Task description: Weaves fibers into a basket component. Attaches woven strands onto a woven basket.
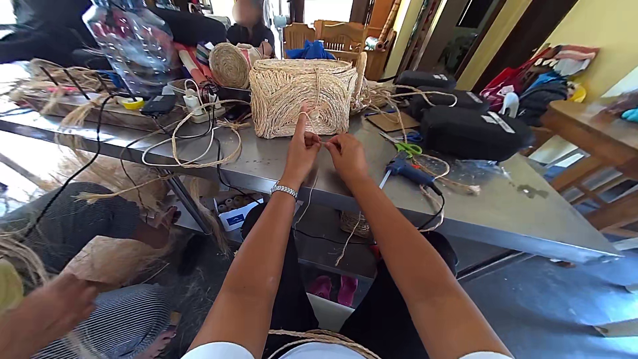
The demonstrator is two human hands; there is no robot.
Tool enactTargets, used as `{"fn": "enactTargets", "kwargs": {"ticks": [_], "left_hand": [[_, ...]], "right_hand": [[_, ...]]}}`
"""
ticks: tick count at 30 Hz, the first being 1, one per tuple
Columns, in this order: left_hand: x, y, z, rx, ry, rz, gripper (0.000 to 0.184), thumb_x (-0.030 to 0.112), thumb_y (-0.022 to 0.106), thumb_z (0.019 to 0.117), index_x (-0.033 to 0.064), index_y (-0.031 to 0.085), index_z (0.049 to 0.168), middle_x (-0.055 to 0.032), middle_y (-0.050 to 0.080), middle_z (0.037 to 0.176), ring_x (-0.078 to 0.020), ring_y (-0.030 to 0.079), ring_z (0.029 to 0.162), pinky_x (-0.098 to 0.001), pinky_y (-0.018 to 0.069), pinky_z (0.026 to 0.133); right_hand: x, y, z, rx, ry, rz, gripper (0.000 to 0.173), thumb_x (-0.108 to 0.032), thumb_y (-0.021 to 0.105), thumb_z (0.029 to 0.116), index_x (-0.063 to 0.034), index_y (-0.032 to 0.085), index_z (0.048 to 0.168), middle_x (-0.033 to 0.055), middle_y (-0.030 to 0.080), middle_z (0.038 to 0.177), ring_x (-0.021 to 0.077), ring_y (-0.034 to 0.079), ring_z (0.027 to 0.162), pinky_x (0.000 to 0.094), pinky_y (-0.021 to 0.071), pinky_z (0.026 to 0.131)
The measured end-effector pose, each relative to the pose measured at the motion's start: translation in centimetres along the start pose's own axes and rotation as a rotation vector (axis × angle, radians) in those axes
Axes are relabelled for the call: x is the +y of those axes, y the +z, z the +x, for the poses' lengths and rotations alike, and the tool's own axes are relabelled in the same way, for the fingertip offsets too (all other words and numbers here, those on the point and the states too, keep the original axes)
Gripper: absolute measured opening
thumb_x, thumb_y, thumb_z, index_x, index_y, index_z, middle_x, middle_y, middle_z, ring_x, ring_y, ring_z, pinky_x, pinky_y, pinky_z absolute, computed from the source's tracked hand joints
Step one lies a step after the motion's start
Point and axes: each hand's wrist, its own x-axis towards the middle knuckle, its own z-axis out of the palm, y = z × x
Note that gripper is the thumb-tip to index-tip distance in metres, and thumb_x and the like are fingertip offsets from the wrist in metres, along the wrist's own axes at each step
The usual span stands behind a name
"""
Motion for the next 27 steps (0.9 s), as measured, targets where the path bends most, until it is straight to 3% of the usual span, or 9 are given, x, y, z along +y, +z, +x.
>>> {"fn": "enactTargets", "kwargs": {"ticks": [7,10,17,27], "left_hand": [[-0.05,-0.02,-0.05,0.028,-0.001,0.132,0.087,0.006,0.062,0.0959,0.0153,0.01,0.166,-0.0089,0.07,0.101,-0.0166,0.067,0.083,-0.0321,0.0564,0.078],[0.03,-0.05,-0.06,0.036,-0.023,0.047,0.09,0.006,0.064,0.0956,0.0148,0.009,0.166,-0.0083,0.07,0.098,-0.015,0.066,0.079,-0.03,0.0553,0.075],[0.37,0.01,-0.13,0.033,-0.058,-0.282,0.101,-0.005,0.069,0.0908,0.0145,0.004,0.166,-0.0148,0.069,0.097,-0.0211,0.072,0.084,-0.0357,0.0616,0.085],[0.42,-0.16,-0.11,0.01,-0.021,-0.308,0.101,-0.002,0.069,0.0914,0.011,0.001,0.165,-0.0142,0.069,0.1,-0.0197,0.072,0.088,-0.0358,0.0599,0.089]], "right_hand": [[-0.32,0.09,-0.29,-0.014,0.031,-0.025,0.026,-0.021,0.057,0.1056,0.0006,0.073,0.107,0.0165,0.071,0.104,0.0287,0.07,0.098,0.0456,0.0563,0.091],[-0.07,0.21,-0.19,-0.016,0.027,0.006,0.027,-0.02,0.055,0.1057,0.0005,0.073,0.106,0.016,0.073,0.102,0.0273,0.071,0.096,0.0448,0.0563,0.091],[0.02,0.18,0.0,-0.071,0.083,0.078,0.03,-0.019,0.05,0.1075,0.0008,0.073,0.105,0.0143,0.074,0.098,0.0257,0.071,0.094,0.045,0.0559,0.091],[-0.18,0.13,0.14,-0.179,0.077,0.056,0.035,-0.02,0.045,0.1098,0.0024,0.072,0.106,0.017,0.073,0.101,0.03,0.07,0.098,0.05,0.0547,0.093]]}}
